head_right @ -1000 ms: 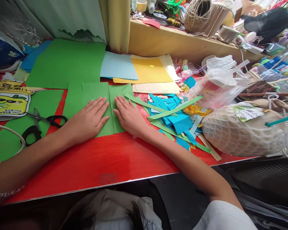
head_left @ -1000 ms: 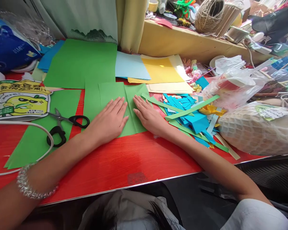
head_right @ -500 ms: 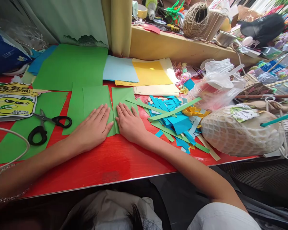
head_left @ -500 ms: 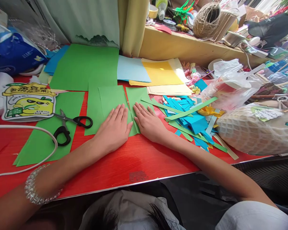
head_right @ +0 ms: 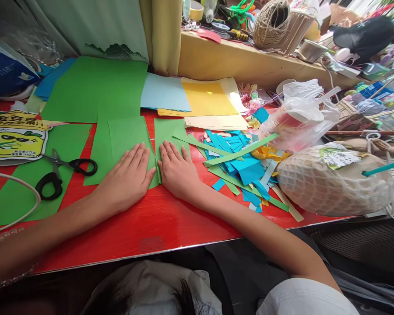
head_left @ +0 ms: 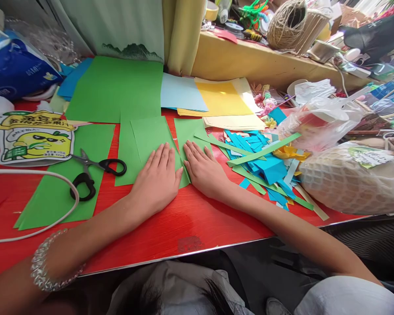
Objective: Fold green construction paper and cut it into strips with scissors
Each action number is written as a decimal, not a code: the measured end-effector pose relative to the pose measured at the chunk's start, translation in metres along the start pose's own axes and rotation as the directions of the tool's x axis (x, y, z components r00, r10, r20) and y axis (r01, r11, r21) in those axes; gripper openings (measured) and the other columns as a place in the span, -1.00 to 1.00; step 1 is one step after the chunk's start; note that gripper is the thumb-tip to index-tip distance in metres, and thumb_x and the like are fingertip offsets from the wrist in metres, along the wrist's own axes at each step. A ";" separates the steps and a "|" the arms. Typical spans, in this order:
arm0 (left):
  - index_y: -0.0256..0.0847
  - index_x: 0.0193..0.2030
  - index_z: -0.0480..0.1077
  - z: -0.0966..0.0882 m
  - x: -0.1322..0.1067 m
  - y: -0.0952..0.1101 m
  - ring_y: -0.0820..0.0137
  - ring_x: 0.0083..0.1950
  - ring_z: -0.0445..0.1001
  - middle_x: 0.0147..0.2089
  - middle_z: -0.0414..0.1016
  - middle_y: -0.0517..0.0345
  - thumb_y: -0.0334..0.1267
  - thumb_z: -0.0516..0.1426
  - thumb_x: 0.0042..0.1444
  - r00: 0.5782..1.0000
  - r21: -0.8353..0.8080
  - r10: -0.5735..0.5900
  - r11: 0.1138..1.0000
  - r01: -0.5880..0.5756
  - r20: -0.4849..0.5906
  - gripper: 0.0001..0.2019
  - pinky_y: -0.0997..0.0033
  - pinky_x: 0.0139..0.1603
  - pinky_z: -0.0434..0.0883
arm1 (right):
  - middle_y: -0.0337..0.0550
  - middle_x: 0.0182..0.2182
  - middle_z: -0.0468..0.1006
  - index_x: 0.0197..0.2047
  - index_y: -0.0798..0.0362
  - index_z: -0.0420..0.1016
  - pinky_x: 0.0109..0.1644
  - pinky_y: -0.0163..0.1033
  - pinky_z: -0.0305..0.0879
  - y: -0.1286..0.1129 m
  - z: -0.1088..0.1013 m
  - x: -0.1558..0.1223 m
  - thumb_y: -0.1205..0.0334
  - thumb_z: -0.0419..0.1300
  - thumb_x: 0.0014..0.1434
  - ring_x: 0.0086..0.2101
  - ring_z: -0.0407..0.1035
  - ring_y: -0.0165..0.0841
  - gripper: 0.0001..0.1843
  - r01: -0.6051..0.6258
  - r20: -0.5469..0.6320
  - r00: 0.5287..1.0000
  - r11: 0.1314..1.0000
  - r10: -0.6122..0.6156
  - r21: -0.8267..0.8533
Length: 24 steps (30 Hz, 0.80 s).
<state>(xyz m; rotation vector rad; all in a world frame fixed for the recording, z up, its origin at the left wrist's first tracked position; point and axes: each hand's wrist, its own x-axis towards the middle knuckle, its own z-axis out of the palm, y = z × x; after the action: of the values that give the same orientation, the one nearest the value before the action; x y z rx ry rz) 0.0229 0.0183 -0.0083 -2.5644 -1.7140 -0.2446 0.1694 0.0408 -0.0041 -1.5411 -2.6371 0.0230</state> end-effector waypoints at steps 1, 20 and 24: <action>-0.64 0.26 -0.02 0.000 0.000 0.000 0.11 0.36 -0.10 0.34 -0.06 -0.34 -0.18 -0.26 0.25 1.000 0.001 -0.001 1.000 0.001 -0.003 -0.42 0.14 0.32 -0.07 | 0.08 0.29 -0.07 0.29 0.33 -0.02 0.29 0.03 -0.23 0.000 0.000 0.000 0.21 -0.34 0.33 0.27 -0.19 -0.22 -0.44 -0.002 0.000 1.000 1.000 0.002 -0.002; -0.61 0.27 -0.03 -0.009 -0.004 -0.008 0.14 0.37 -0.17 0.35 -0.10 -0.33 -0.23 -0.27 0.26 0.993 -0.010 0.093 0.996 -0.094 -0.069 -0.45 0.13 0.33 -0.10 | 0.05 0.30 -0.11 0.30 0.33 -0.09 0.32 -0.10 -0.25 0.010 -0.009 -0.005 0.16 -0.29 0.32 0.28 -0.27 -0.32 -0.42 0.041 -0.078 0.996 0.988 -0.030 0.146; -0.58 0.28 -0.05 -0.006 -0.005 -0.012 0.16 0.37 -0.14 0.35 -0.09 -0.27 -0.17 -0.27 0.26 0.991 -0.013 0.130 0.992 -0.129 0.013 -0.43 0.15 0.33 -0.07 | 0.07 0.30 -0.10 0.30 0.35 -0.08 0.32 -0.07 -0.27 0.010 -0.006 -0.011 0.13 -0.28 0.32 0.28 -0.28 -0.27 -0.40 0.120 -0.015 0.993 0.989 -0.119 0.092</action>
<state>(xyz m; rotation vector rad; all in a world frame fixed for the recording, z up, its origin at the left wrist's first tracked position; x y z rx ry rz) 0.0087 0.0173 -0.0037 -2.6784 -1.5466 -0.2333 0.1835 0.0357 0.0002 -1.3504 -2.6750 0.1278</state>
